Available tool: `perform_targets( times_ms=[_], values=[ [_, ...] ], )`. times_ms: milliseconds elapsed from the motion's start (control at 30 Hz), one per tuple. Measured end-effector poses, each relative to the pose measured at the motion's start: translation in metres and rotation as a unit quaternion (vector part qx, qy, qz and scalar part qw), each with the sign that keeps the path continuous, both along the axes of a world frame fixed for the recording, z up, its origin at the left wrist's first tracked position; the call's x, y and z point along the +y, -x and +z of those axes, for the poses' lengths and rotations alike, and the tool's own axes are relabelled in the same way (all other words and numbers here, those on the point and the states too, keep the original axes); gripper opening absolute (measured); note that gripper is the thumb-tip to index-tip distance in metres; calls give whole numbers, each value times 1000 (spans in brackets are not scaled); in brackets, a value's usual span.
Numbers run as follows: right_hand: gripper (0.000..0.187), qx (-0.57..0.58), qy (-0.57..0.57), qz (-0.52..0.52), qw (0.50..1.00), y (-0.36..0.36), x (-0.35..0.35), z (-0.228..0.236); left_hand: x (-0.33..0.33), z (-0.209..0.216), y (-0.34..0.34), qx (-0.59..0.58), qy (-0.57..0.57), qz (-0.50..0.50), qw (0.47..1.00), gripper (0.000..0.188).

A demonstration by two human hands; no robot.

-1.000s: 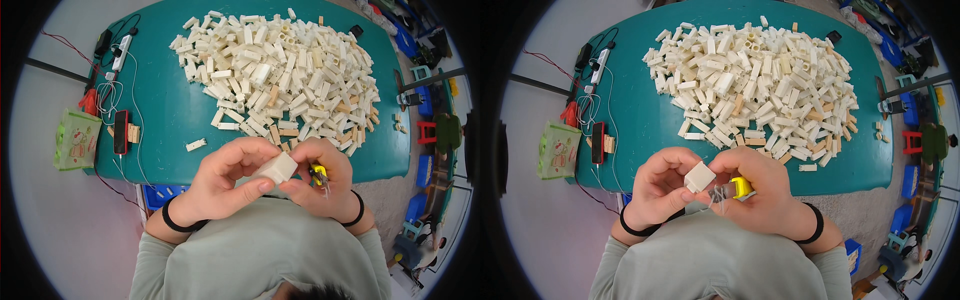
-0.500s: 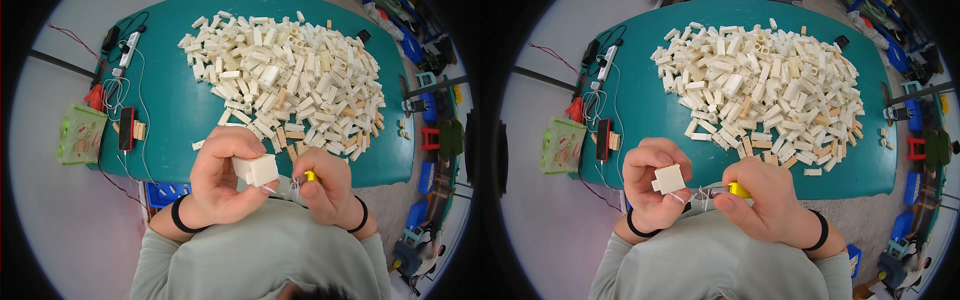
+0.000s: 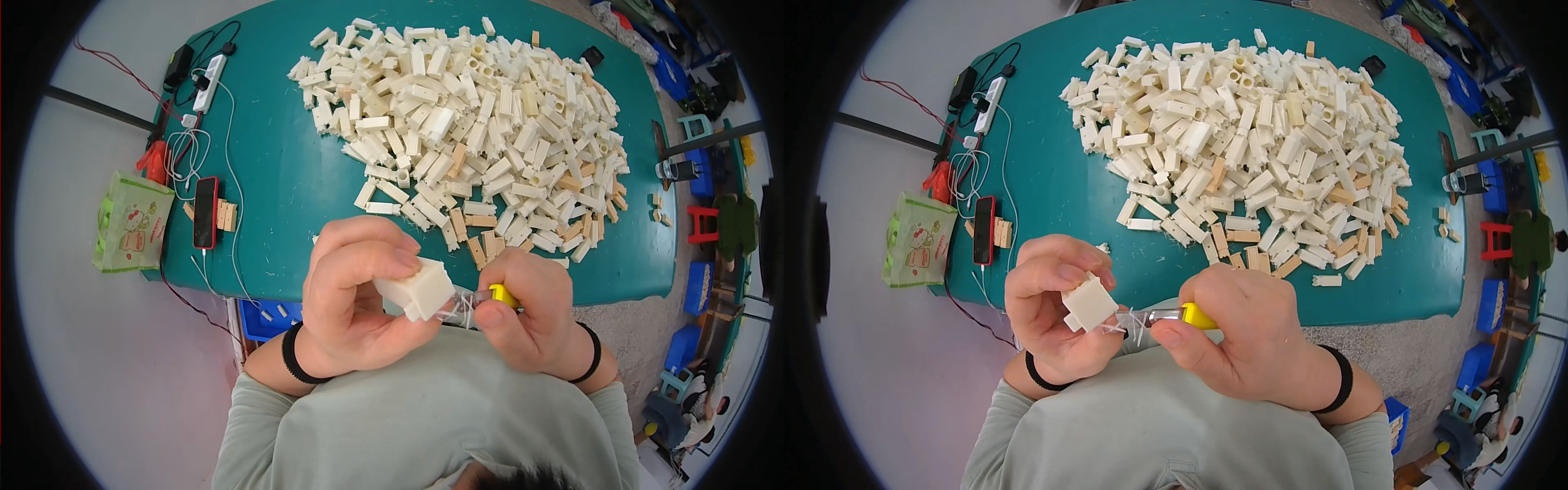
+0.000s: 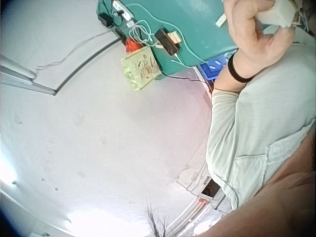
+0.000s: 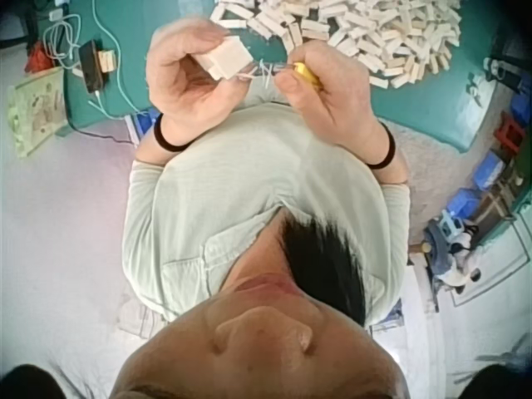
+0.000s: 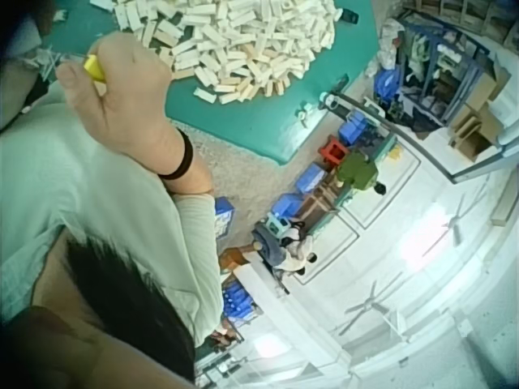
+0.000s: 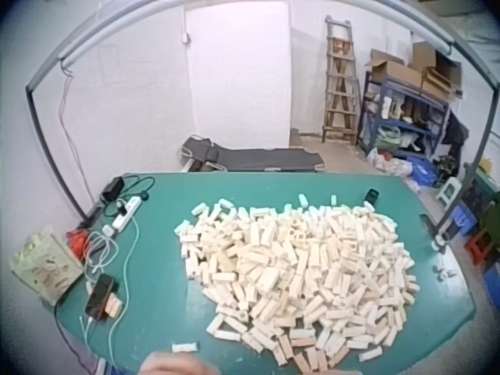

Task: Using a utility knife to scrape excess plastic flashing from small white molded plastic components.

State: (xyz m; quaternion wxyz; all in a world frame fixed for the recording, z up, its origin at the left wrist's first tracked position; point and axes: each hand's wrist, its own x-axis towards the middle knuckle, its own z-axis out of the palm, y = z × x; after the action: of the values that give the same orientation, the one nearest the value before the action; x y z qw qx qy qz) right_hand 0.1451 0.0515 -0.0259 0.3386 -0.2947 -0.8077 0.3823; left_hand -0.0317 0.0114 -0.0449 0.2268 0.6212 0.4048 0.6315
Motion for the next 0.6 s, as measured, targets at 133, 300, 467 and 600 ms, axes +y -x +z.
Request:
perform_targets(
  times_ms=[133,300,467,600],
  values=[
    [25,-2,-13,-5,1000,0,0,0,-1,1,1,15,0,1,1000,46],
    [26,-6,-12,-5,1000,-1,0,-1,-2,2,0,16,5,8,1000,44],
    [27,-14,-12,-7,1000,0,0,-1,-1,-1,2,15,-4,-8,1000,43],
    [28,-19,-24,-7,999,-1,0,-2,0,2,9,78,3,-62,995,45]
  ],
)
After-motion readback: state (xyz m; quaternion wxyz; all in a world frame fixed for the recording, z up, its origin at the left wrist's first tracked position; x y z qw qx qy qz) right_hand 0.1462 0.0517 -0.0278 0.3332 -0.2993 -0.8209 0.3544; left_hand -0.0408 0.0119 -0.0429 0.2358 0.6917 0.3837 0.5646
